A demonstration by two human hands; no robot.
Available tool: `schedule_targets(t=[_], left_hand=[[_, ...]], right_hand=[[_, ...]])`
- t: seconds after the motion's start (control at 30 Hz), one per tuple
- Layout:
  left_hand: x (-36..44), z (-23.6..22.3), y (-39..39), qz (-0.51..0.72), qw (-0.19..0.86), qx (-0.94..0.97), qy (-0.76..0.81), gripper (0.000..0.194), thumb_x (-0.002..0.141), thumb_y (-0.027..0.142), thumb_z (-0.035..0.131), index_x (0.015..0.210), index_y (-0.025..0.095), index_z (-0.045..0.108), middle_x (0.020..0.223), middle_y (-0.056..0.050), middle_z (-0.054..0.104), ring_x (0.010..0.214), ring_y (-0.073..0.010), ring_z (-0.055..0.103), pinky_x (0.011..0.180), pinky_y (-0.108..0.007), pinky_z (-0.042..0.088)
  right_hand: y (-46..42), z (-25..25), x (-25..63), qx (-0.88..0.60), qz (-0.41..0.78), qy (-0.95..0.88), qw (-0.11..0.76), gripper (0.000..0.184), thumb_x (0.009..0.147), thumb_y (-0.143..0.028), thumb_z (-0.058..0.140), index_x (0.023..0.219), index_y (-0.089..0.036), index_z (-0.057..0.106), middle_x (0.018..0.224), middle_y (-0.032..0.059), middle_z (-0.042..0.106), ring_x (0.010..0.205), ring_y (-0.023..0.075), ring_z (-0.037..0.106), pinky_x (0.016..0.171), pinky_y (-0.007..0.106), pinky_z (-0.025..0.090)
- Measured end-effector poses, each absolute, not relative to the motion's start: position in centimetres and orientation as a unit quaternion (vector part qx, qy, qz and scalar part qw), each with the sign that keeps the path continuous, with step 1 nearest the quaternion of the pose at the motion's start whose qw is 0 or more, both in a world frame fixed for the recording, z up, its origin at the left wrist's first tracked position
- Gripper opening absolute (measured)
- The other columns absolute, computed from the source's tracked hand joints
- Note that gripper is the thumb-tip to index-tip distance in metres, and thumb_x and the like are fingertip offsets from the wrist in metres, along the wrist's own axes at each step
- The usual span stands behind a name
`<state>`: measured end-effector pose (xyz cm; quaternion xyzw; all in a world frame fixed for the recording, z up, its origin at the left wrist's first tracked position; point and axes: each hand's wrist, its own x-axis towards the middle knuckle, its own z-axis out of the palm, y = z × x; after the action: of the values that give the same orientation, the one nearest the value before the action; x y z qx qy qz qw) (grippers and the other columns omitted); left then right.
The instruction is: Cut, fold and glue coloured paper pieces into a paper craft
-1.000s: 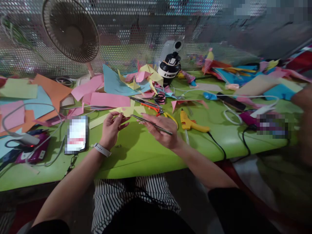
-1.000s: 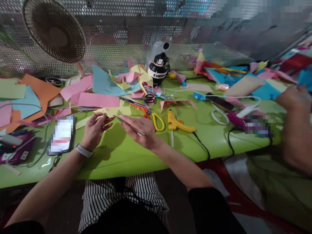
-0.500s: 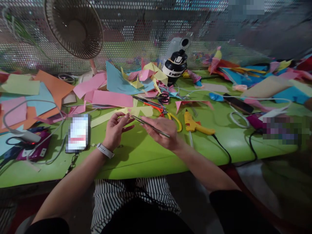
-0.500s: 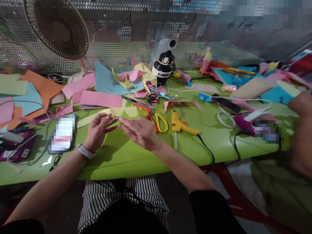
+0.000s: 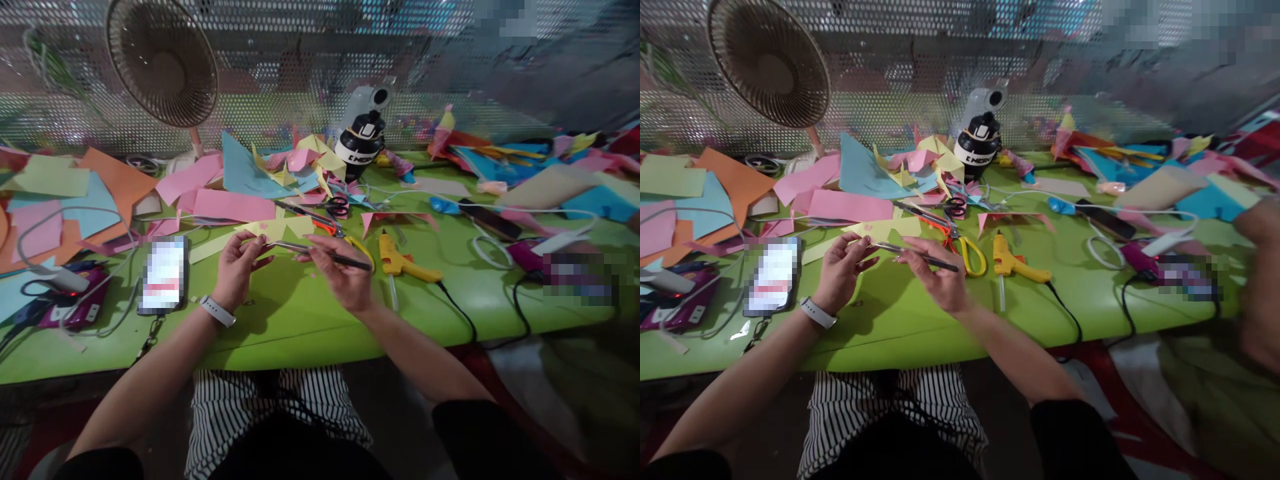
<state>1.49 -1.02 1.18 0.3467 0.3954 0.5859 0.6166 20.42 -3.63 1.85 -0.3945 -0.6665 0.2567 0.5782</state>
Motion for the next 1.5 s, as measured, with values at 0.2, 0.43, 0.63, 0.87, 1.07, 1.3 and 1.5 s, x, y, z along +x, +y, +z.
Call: schedule_targets(t=[0.2,0.43,0.63,0.87,1.07,1.3,1.5], left_hand=[[1.5,1.1,-1.0,0.596,0.623,0.342,0.374,0.040,0.066,0.037,0.088,0.088,0.022,0.059,0.089,0.000,0.076,0.091,-0.0187,0.075,0.076,-0.030,0.060],[1.5,0.8,-1.0,0.589,0.632,0.343,0.368,0.036,0.068,0.034,0.087,0.088,0.021,0.059,0.089,0.000,0.075,0.090,-0.0167,0.074,0.079,-0.029,0.060],[1.6,0.9,-1.1,0.585,0.633,0.345,0.372,0.036,0.068,0.034,0.087,0.088,0.022,0.060,0.089,0.000,0.075,0.088,-0.0168,0.074,0.080,-0.030,0.060],[1.5,1.1,-1.2,0.574,0.634,0.358,0.373,0.036,0.072,0.040,0.085,0.087,0.020,0.059,0.083,0.001,0.072,0.084,-0.0153,0.074,0.074,-0.026,0.061],[1.4,0.8,-1.0,0.580,0.594,0.416,0.372,0.033,0.075,0.040,0.082,0.086,0.019,0.060,0.078,0.002,0.066,0.077,-0.0112,0.069,0.070,-0.024,0.061],[1.4,0.7,-1.0,0.567,0.576,0.468,0.357,0.021,0.080,0.032,0.077,0.085,0.019,0.061,0.083,0.002,0.063,0.077,-0.0088,0.063,0.077,-0.025,0.062],[1.5,0.7,-1.0,0.553,0.588,0.470,0.357,0.021,0.079,0.031,0.076,0.084,0.018,0.061,0.082,0.002,0.061,0.077,-0.0088,0.062,0.077,-0.025,0.062]], right_hand=[[-2.6,1.3,20.0,-0.408,0.361,-0.565,0.620,0.029,0.089,-0.048,0.067,0.102,-0.022,0.069,0.081,0.0024,0.077,0.066,0.0190,0.076,0.048,0.027,0.058],[-2.1,0.8,20.2,-0.400,0.378,-0.548,0.630,0.027,0.089,-0.046,0.067,0.104,-0.023,0.069,0.081,0.0021,0.078,0.069,0.0185,0.076,0.046,0.022,0.054],[-2.1,1.1,20.0,-0.397,0.393,-0.543,0.627,0.030,0.087,-0.048,0.068,0.100,-0.021,0.067,0.082,0.0033,0.078,0.070,0.0208,0.077,0.056,0.029,0.061],[-2.4,1.4,20.2,-0.389,0.397,-0.549,0.624,0.028,0.087,-0.046,0.069,0.102,-0.022,0.065,0.074,0.0005,0.076,0.064,0.0182,0.075,0.044,0.023,0.054],[-2.0,2.0,21.1,-0.380,0.390,-0.557,0.627,0.028,0.086,-0.048,0.071,0.099,-0.024,0.062,0.071,-0.0026,0.074,0.061,0.0170,0.074,0.053,0.026,0.059],[-1.4,2.8,22.2,-0.379,0.407,-0.552,0.622,0.033,0.084,-0.050,0.073,0.098,-0.024,0.057,0.068,-0.0035,0.073,0.057,0.0168,0.073,0.055,0.025,0.059],[-1.4,2.9,22.4,-0.384,0.411,-0.563,0.606,0.036,0.084,-0.052,0.071,0.098,-0.023,0.055,0.069,-0.0025,0.074,0.059,0.0174,0.074,0.052,0.024,0.057]])
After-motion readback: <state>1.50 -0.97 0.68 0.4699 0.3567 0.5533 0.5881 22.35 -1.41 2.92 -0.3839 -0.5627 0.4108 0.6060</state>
